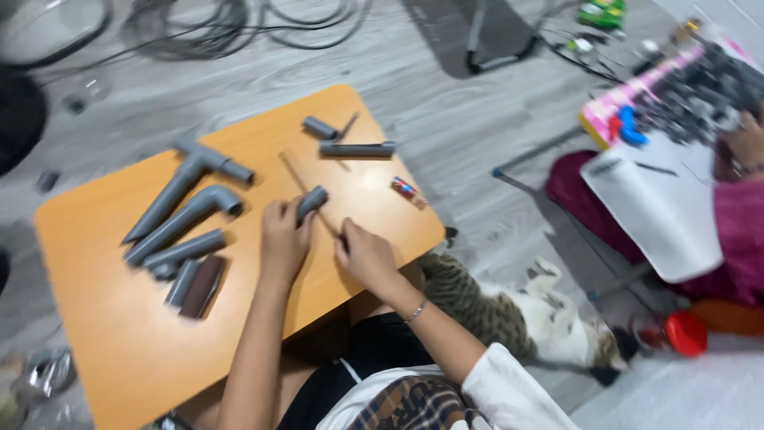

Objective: The person uses a knife to cut a small gray plastic pipe segment on a low wooden table. They hold the pipe steady with one hand while sawing through it with the other. Several other pipe pieces and sandpaper are visible on the table.

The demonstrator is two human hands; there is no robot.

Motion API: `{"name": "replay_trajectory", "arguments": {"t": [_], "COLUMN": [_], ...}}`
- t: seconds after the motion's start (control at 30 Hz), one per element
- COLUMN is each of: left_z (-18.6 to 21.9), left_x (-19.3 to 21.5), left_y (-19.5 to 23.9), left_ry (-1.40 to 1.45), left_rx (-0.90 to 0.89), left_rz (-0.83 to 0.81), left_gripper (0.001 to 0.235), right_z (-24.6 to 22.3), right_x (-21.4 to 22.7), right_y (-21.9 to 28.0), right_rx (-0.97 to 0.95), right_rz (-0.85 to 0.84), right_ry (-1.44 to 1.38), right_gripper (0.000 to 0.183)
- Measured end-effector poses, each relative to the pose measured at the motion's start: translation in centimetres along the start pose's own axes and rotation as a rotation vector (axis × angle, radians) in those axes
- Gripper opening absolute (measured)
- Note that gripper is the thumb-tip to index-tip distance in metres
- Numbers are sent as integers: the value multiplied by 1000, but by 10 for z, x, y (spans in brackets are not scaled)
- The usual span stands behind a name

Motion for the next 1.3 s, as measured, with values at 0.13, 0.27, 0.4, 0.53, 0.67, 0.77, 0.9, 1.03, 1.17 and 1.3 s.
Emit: {"name": "replay_trajectory", "arguments": {"t": [0.13, 0.27, 0.4, 0.53, 0.67, 0.77, 0.9, 1.03, 1.17, 1.3], "left_z": [15, 7, 6, 6, 11, 7, 5, 10, 9, 7], "left_x": [7, 6, 5, 5, 5, 3, 2, 6, 3, 2], "left_y": [-5, -5, -1, -3, -4, -3, -4, -7, -5, -2], "left_ry": [31, -85, -117, -105, -90, -112, -133, -101, -86, -78], "left_rx": [-50, -9, -10, 10, 6, 11, 26, 41, 36, 42], "left_rz": [-20, -8, 4, -22, -58, -60, -57, -92, -93, -94], "left_gripper": [31, 30, 30, 29, 26, 26, 23, 22, 25, 26], "right_z": [6, 7, 18, 14, 31, 39, 37, 29, 21, 20], "right_x": [6, 9, 7, 10, 1, -5, -6, -3, -4, -7], "right_y": [-3, -9, -16, -16, -17, -21, -19, -10, -6, -3], "right_rx": [-18, -26, -41, -57, -158, -189, -183, -136, -24, -5], "right_rz": [-18, -67, -164, -132, -91, -85, -60, -31, -9, -36], "right_ry": [-41, -129, -234, -297, -410, -459, -461, -404, -223, -161], "right_gripper": [17, 19, 23, 20, 26, 28, 23, 20, 16, 17]}}
Point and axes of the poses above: each hand's wrist, its own y-axis away from the middle knuckle, its own x-axis out of the back of the hand, z = x × y, the point moved 6 cm from there along -y, towards the middle knuckle, and after that the axes turned 13 degrees about z, right-handed, at the moved point
